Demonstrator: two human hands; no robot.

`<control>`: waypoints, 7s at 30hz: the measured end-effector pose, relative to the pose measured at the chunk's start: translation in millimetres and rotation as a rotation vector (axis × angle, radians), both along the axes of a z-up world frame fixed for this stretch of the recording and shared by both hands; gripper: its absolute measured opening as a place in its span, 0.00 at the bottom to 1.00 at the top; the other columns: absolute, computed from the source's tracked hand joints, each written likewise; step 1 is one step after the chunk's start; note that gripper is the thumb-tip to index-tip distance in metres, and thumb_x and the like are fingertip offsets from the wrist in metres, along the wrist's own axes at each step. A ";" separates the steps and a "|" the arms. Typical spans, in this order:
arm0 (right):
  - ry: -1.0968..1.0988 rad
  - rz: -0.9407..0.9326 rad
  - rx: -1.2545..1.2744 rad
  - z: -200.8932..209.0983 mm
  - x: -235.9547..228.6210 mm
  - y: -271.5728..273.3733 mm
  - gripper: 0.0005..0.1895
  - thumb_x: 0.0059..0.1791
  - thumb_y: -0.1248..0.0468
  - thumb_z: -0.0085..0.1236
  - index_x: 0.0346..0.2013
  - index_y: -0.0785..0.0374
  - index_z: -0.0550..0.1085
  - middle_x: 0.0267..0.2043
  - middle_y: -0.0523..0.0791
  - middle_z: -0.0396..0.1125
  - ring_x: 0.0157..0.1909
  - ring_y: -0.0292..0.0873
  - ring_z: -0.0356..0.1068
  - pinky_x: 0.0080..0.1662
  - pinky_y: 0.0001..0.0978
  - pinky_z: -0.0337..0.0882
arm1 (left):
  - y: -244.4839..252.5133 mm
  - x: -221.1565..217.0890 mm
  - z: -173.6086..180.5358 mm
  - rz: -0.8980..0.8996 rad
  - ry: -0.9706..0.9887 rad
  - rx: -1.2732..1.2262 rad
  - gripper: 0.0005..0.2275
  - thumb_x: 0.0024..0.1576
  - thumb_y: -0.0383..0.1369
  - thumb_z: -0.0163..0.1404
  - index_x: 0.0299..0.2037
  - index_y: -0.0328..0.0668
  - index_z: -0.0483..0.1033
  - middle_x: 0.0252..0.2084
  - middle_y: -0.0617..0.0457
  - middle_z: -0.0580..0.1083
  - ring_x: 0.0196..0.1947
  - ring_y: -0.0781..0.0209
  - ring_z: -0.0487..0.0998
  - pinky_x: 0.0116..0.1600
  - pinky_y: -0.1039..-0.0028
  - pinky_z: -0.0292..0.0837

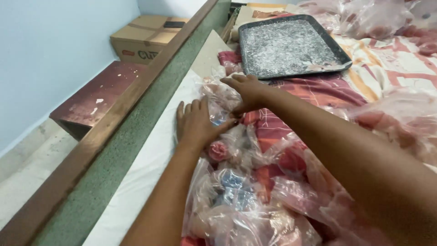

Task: The recorder is sealing small objects into plastic bags and placing them into a larger box.

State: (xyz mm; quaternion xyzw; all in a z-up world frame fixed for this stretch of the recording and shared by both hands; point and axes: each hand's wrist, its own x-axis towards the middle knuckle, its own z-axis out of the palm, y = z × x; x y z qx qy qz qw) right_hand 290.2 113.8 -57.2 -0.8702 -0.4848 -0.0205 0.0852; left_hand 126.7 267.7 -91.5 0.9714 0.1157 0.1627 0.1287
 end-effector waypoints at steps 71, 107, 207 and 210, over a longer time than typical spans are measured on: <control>-0.072 -0.339 0.060 -25.6 26.2 111.3 0.19 0.38 0.60 0.65 0.42 0.65 0.79 0.44 0.58 0.74 0.48 0.59 0.76 0.50 0.47 0.75 | -92.2 -160.1 -13.8 -0.599 -0.256 -0.112 0.44 0.52 0.62 0.51 0.70 0.33 0.61 0.67 0.34 0.62 0.70 0.25 0.51 0.69 0.32 0.30; -0.200 -0.377 0.063 29.5 25.7 80.4 0.26 0.42 0.56 0.62 0.55 0.42 0.76 0.47 0.49 0.73 0.53 0.55 0.72 0.53 0.53 0.69 | -88.3 -157.5 -8.4 -0.579 -0.075 -0.242 0.46 0.59 0.68 0.41 0.73 0.28 0.60 0.71 0.31 0.59 0.77 0.24 0.43 0.74 0.35 0.25; -0.051 0.030 0.678 50.8 -399.5 -286.0 0.09 0.44 0.67 0.70 0.37 0.61 0.79 0.42 0.42 0.70 0.48 0.43 0.69 0.50 0.35 0.68 | -239.7 -324.3 47.3 -0.213 -0.644 -0.272 0.07 0.52 0.37 0.64 0.39 0.54 0.84 0.41 0.59 0.71 0.50 0.53 0.65 0.57 0.62 0.61; -0.126 0.029 0.607 56.3 -403.1 -284.4 0.07 0.45 0.69 0.67 0.36 0.63 0.78 0.36 0.44 0.70 0.45 0.46 0.67 0.49 0.37 0.67 | -240.1 -325.3 47.2 -0.188 -0.614 -0.312 0.08 0.53 0.37 0.63 0.41 0.55 0.83 0.36 0.61 0.73 0.44 0.57 0.66 0.54 0.63 0.61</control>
